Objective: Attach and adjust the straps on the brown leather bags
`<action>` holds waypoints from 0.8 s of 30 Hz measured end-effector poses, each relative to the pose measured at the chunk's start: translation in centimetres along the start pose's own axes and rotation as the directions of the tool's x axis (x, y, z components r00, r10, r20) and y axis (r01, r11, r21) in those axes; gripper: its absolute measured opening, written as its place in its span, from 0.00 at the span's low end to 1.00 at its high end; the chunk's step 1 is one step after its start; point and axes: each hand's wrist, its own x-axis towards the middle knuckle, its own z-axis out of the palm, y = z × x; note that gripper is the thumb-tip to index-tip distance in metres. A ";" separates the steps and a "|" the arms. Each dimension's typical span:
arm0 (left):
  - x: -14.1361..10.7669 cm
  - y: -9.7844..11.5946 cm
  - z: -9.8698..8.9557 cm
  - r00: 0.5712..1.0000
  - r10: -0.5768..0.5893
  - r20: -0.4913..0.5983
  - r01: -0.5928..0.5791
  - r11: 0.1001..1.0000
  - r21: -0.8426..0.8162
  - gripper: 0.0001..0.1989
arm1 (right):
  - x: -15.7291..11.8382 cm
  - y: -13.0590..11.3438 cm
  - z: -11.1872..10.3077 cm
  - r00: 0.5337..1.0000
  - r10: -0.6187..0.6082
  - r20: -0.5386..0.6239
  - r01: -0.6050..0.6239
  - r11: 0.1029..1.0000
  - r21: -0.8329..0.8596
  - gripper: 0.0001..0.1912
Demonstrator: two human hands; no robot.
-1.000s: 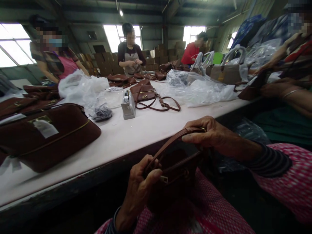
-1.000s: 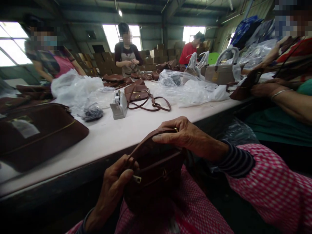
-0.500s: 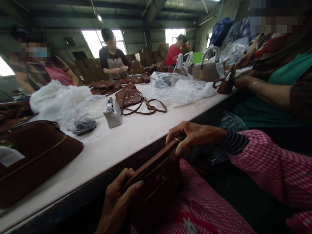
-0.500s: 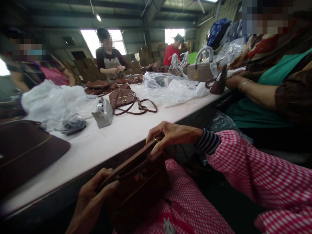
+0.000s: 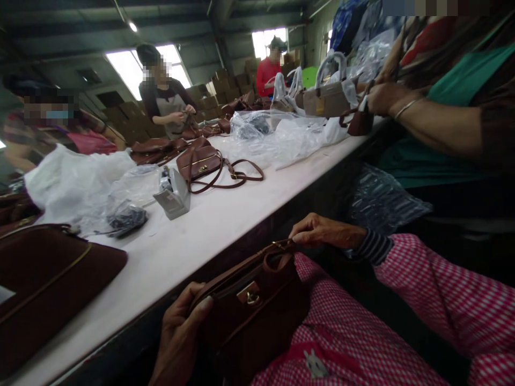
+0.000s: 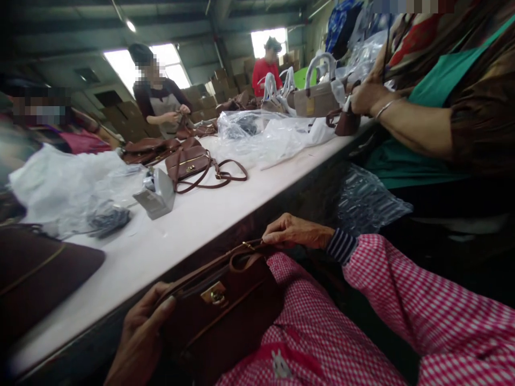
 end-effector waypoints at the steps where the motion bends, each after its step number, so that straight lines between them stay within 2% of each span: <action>1: 0.2 0.0 0.0 1.000 -0.005 0.006 0.005 1.000 -0.006 0.16 | -0.4 0.6 0.5 1.000 -0.006 -0.024 0.006 1.000 0.025 0.23; 4: 0.7 -0.1 -0.1 1.000 -0.014 0.010 0.014 1.000 0.017 0.17 | -1.3 1.2 1.5 0.995 -0.014 -0.100 0.020 0.998 0.055 0.24; 8: 1.0 0.1 -0.3 0.999 0.050 0.012 -0.051 0.982 0.179 0.17 | -1.7 0.4 1.6 0.982 -0.055 -0.182 0.053 0.998 -0.018 0.22; 11: 0.9 0.4 -0.2 0.992 0.128 -0.003 -0.120 0.938 0.326 0.17 | -1.7 -0.3 1.3 0.979 -0.088 -0.185 0.074 0.994 -0.085 0.21; 14: 0.7 0.9 0.2 0.976 0.218 -0.017 -0.182 0.854 0.487 0.16 | -1.6 -0.4 1.1 0.975 -0.113 -0.190 0.086 0.985 -0.149 0.21; 16: 0.6 1.5 0.2 0.969 0.244 0.022 -0.213 0.796 0.567 0.16 | -1.6 -0.7 1.0 0.972 -0.129 -0.198 0.092 0.979 -0.183 0.22; 18: 0.5 2.5 0.2 0.972 0.217 0.091 -0.226 0.757 0.613 0.16 | -1.7 -1.5 0.9 0.969 -0.149 -0.195 0.106 0.971 -0.214 0.22; 21: 0.3 4.7 0.3 0.968 0.145 0.202 -0.244 0.712 0.658 0.15 | -1.8 -3.8 0.8 0.965 -0.179 -0.191 0.126 0.957 -0.261 0.21; 24: 0.2 7.0 1.3 0.951 0.125 0.282 -0.289 0.677 0.677 0.14 | -1.5 -6.6 0.9 0.963 -0.199 -0.182 0.134 0.939 -0.316 0.21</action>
